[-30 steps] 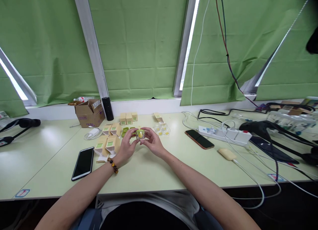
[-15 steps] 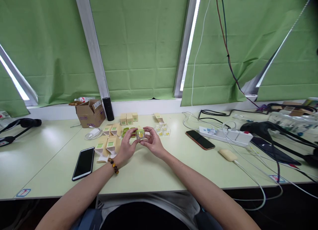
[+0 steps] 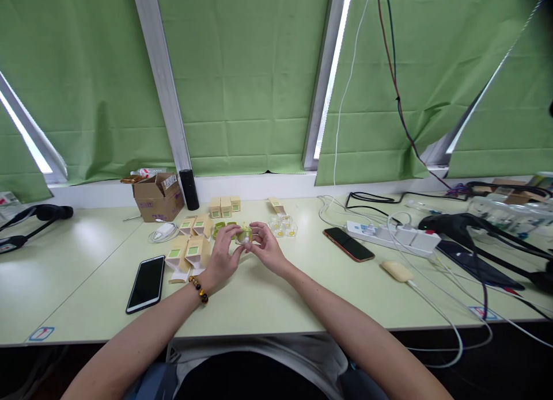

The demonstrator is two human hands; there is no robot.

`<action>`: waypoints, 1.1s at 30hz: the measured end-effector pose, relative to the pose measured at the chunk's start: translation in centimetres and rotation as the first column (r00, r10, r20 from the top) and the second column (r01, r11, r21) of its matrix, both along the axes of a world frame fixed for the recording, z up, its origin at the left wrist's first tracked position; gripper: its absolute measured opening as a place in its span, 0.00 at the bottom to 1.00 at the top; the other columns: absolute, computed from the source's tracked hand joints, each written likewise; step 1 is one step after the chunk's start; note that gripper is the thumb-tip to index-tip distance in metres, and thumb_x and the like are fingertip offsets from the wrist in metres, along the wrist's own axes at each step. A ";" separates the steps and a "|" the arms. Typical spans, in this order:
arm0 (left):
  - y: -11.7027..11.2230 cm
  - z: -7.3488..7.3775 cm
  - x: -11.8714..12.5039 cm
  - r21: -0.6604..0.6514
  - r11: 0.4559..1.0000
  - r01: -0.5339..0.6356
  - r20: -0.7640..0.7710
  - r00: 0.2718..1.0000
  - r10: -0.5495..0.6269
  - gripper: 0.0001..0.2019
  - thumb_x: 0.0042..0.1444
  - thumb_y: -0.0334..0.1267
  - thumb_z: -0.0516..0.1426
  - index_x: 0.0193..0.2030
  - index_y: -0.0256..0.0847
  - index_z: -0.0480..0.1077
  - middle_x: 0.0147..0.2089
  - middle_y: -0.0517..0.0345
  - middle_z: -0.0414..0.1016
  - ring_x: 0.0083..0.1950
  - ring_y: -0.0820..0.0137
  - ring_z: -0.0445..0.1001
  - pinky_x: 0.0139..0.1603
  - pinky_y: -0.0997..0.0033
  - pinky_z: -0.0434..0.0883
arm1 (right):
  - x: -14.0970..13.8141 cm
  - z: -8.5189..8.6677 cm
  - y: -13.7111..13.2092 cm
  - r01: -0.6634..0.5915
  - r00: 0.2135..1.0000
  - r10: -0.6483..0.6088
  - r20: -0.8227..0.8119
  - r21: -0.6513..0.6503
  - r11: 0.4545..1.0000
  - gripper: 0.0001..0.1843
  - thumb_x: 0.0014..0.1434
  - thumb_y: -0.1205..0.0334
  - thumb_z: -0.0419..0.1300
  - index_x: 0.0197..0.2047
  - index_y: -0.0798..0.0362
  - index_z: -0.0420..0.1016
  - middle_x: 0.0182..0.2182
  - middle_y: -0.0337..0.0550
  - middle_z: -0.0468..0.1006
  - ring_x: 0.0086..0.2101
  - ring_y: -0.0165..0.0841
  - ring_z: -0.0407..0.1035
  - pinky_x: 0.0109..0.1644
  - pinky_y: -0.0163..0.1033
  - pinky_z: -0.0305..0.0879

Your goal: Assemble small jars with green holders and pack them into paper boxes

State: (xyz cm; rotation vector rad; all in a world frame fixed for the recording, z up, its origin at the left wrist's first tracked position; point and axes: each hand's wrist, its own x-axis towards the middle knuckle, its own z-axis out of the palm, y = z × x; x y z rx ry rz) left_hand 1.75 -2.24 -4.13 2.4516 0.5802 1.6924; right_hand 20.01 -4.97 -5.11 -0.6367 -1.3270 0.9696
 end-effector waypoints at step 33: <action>0.3 0.0 -0.2 -0.025 1.000 0.012 -0.035 0.999 -0.013 0.22 0.70 0.33 0.58 0.69 0.48 0.66 0.62 0.44 0.71 0.66 0.56 0.72 0.65 0.47 0.75 | 0.9 0.2 0.1 -0.235 0.957 0.204 -0.205 -0.141 0.962 0.28 0.57 0.50 0.75 0.57 0.42 0.71 0.47 0.43 0.82 0.44 0.41 0.80 0.48 0.54 0.79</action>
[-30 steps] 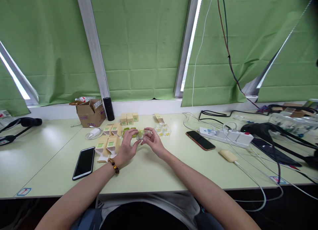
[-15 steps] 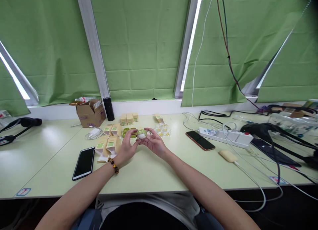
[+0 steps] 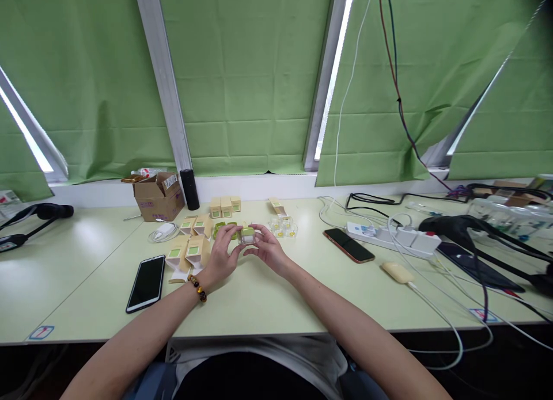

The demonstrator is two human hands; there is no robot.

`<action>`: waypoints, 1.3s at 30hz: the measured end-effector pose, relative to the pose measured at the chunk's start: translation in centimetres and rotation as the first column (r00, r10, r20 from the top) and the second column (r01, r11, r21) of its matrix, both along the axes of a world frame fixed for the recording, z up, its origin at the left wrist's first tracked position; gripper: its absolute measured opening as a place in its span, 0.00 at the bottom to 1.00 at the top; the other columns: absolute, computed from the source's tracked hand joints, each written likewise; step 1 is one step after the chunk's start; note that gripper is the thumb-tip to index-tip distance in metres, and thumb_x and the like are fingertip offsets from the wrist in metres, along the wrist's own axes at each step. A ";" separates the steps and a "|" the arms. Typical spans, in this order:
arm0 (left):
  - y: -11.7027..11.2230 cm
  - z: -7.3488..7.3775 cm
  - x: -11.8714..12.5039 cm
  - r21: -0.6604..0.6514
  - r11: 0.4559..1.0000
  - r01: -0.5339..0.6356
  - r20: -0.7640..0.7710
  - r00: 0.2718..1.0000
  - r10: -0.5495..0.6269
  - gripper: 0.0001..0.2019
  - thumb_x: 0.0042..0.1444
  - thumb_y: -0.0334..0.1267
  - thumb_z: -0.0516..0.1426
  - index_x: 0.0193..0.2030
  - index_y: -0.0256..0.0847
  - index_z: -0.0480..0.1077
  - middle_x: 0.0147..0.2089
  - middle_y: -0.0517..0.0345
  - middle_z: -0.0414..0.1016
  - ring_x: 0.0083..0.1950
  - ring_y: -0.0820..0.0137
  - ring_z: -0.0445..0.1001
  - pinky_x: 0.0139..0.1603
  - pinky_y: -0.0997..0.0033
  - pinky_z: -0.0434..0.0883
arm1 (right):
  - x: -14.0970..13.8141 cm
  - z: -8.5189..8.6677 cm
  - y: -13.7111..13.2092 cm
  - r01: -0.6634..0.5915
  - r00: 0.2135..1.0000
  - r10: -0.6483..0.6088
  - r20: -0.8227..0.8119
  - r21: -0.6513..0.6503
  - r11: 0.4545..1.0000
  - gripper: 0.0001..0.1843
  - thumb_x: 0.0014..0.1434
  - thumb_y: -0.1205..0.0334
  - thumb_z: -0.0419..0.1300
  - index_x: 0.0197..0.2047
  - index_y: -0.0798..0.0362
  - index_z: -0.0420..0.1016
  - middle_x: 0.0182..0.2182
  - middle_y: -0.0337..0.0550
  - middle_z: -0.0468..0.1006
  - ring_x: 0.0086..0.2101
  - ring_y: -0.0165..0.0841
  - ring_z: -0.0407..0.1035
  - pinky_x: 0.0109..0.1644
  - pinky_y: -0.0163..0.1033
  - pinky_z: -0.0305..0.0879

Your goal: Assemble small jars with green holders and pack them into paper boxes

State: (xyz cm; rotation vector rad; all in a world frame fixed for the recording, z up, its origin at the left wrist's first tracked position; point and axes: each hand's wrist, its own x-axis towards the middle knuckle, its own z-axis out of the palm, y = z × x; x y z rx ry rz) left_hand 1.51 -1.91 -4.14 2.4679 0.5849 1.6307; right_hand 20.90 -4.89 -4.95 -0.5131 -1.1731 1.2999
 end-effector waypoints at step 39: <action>0.4 -0.3 -0.2 -0.233 0.969 0.087 -0.166 0.978 -0.128 0.39 0.46 0.18 0.53 0.66 0.48 0.68 0.60 0.47 0.71 0.63 0.56 0.73 0.67 0.46 0.75 | 1.6 -0.9 0.6 -0.029 0.827 -0.112 0.551 0.241 0.970 0.42 0.45 0.76 0.62 0.65 0.46 0.68 0.49 0.46 0.84 0.55 0.43 0.77 0.59 0.51 0.68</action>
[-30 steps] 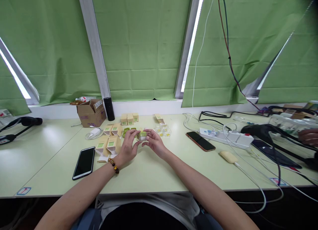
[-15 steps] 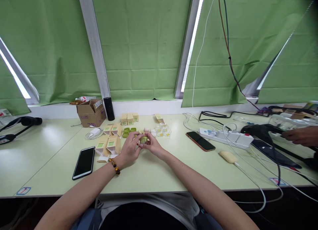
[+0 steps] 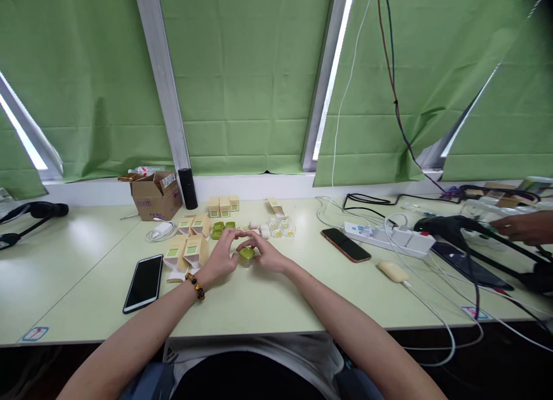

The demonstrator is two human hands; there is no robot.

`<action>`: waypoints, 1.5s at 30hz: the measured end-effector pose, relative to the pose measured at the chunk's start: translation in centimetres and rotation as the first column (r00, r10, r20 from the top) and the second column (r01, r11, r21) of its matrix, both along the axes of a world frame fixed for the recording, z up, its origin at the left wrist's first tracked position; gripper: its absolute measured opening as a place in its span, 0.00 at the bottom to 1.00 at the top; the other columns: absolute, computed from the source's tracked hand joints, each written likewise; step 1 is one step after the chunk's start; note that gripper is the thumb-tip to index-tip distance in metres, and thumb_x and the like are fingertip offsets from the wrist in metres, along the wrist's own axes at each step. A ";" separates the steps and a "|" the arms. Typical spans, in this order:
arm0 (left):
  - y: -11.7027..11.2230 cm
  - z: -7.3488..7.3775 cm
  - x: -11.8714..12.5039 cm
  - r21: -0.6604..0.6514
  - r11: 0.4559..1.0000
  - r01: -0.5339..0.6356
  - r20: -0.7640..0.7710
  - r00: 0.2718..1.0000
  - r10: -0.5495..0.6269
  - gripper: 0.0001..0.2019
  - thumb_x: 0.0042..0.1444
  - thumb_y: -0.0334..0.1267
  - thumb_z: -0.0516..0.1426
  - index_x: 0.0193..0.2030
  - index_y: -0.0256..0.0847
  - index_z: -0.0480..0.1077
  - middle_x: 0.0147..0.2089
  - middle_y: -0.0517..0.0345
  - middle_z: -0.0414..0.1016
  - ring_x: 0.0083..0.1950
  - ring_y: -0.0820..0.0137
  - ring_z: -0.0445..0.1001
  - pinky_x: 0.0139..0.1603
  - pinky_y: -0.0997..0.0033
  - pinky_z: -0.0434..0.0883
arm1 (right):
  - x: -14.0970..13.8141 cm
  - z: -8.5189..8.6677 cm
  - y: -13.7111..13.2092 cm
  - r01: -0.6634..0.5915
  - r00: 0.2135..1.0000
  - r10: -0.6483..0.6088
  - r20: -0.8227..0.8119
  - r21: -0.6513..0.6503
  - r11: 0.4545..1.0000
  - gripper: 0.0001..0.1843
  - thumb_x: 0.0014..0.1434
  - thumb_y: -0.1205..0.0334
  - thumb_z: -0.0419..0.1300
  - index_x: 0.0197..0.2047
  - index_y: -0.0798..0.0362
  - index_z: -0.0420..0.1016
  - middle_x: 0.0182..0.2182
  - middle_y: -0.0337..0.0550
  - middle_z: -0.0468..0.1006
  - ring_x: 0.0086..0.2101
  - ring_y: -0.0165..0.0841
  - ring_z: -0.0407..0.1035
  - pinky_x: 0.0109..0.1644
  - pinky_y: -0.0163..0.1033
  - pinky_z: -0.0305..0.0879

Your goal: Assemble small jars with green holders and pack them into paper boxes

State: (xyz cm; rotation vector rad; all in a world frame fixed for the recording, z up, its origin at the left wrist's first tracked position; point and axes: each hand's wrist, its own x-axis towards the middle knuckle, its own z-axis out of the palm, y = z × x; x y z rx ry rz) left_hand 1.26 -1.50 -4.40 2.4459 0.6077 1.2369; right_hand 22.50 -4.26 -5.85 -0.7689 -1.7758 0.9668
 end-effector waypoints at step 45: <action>-0.4 0.6 0.5 -0.069 0.998 0.008 0.140 0.990 0.001 0.16 0.68 0.37 0.57 0.61 0.44 0.67 0.62 0.44 0.69 0.67 0.55 0.68 0.69 0.48 0.66 | 9.9 6.5 9.9 0.686 0.009 -0.798 0.603 0.576 0.444 0.32 0.76 0.54 0.40 0.78 0.55 0.50 0.78 0.57 0.51 0.72 0.50 0.48 0.74 0.59 0.47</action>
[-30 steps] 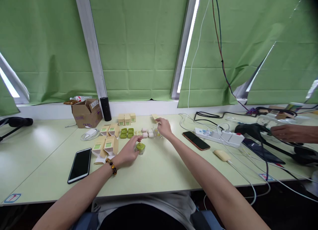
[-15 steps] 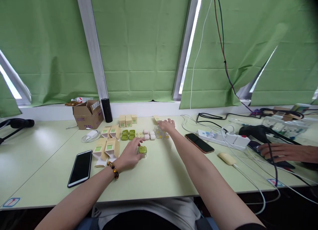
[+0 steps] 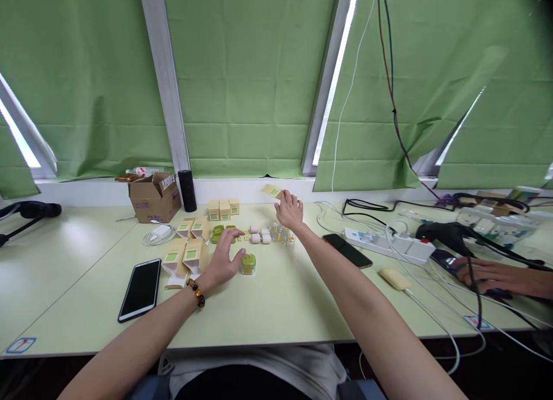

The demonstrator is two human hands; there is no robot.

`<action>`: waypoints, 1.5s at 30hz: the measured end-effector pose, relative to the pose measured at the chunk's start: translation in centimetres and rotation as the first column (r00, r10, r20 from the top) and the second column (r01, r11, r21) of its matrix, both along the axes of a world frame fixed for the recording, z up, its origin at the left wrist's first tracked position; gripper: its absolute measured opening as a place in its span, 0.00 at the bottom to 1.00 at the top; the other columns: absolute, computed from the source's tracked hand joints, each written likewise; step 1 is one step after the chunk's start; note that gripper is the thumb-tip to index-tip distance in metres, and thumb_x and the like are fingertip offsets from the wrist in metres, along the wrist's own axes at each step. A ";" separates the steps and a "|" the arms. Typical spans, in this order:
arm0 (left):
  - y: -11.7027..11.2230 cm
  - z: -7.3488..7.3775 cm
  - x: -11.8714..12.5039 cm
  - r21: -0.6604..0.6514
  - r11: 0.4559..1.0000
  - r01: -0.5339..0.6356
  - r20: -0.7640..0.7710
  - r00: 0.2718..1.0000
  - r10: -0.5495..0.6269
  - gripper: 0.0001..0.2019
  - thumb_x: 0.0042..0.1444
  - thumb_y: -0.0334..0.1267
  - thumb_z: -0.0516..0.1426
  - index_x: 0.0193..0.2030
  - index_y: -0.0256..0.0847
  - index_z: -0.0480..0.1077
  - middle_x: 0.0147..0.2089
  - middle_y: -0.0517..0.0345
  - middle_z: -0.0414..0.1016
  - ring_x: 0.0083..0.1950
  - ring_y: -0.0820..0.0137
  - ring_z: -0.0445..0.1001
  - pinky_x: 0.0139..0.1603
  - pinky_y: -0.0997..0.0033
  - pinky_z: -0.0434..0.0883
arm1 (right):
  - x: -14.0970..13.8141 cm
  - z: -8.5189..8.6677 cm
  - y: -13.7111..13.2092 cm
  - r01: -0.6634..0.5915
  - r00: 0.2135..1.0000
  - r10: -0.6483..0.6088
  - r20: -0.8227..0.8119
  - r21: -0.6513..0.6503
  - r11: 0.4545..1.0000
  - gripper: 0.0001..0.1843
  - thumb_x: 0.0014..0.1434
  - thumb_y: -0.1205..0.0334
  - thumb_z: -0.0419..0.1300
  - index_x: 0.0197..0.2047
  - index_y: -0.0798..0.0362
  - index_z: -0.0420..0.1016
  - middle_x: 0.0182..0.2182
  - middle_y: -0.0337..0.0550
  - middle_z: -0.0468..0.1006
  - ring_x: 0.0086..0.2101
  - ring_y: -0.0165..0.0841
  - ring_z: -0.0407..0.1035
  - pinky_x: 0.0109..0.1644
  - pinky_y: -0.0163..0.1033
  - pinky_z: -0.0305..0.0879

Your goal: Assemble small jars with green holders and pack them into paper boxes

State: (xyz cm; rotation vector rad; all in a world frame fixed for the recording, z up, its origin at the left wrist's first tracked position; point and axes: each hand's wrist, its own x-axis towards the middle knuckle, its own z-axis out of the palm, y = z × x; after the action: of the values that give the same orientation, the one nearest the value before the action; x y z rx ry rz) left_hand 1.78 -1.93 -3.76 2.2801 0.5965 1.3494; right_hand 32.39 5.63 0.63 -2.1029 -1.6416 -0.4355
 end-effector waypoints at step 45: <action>-0.1 0.3 -0.8 0.402 0.915 -0.022 0.115 0.993 -0.027 0.16 0.63 0.36 0.63 0.55 0.48 0.67 0.61 0.44 0.70 0.68 0.52 0.70 0.66 0.41 0.71 | -10.0 -4.4 -12.8 -0.685 0.563 0.815 0.137 0.629 0.367 0.23 0.67 0.67 0.60 0.62 0.38 0.74 0.59 0.51 0.72 0.61 0.50 0.68 0.64 0.65 0.69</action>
State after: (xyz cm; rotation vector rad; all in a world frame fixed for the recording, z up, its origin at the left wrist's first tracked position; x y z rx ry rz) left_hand 0.99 -2.00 -3.46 2.4856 0.2931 1.7257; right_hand 22.40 -7.16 -3.81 -0.6999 -1.7936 -0.3508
